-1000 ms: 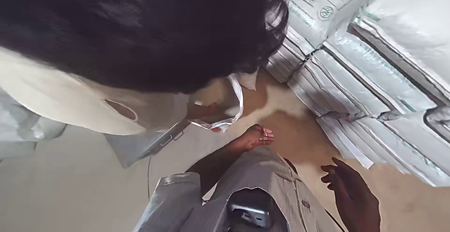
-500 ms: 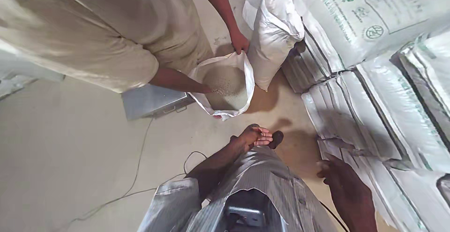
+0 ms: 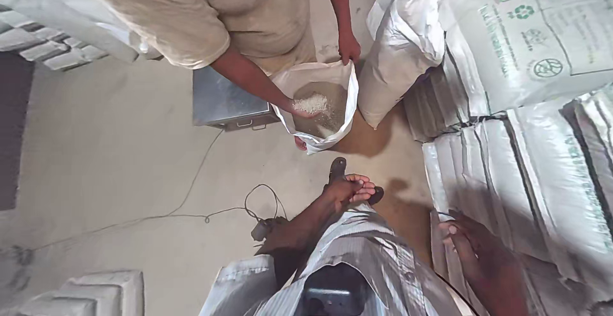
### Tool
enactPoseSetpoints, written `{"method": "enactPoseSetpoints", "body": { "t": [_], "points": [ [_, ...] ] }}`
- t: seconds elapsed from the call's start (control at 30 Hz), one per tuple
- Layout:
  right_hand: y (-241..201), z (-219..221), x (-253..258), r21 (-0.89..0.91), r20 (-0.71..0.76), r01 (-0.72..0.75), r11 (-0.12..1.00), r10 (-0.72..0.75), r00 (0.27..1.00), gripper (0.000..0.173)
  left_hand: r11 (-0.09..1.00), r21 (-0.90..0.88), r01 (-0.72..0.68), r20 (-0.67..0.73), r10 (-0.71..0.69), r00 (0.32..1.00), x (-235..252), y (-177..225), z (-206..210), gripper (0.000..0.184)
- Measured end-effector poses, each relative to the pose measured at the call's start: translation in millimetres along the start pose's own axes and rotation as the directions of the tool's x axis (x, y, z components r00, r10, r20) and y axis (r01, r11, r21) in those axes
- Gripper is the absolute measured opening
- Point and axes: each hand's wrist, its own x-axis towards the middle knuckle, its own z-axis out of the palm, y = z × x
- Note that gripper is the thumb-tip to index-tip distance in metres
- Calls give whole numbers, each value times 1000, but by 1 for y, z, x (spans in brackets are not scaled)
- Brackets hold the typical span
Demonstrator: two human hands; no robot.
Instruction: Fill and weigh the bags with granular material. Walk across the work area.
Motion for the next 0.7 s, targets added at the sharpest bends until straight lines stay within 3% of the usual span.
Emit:
{"method": "enactPoseSetpoints", "body": {
  "t": [0.13, 0.4, 0.7],
  "points": [
    [-23, -2, 14, 31, 12, -36, 999, 36, 999, 36, 999, -32, 10, 1, -10, 1000, -2, 5, 0, 25],
    [-47, 35, 46, 105, 38, 39, 994, -43, 998, 33, 998, -33, -47, -18, 47, 999, -12, 41, -19, 25],
    [-59, 43, 62, 31, 96, 0, 1000, -3, 995, 30, 998, -28, -63, -6, 63, 998, -3, 55, -43, 24]
  ]
}}
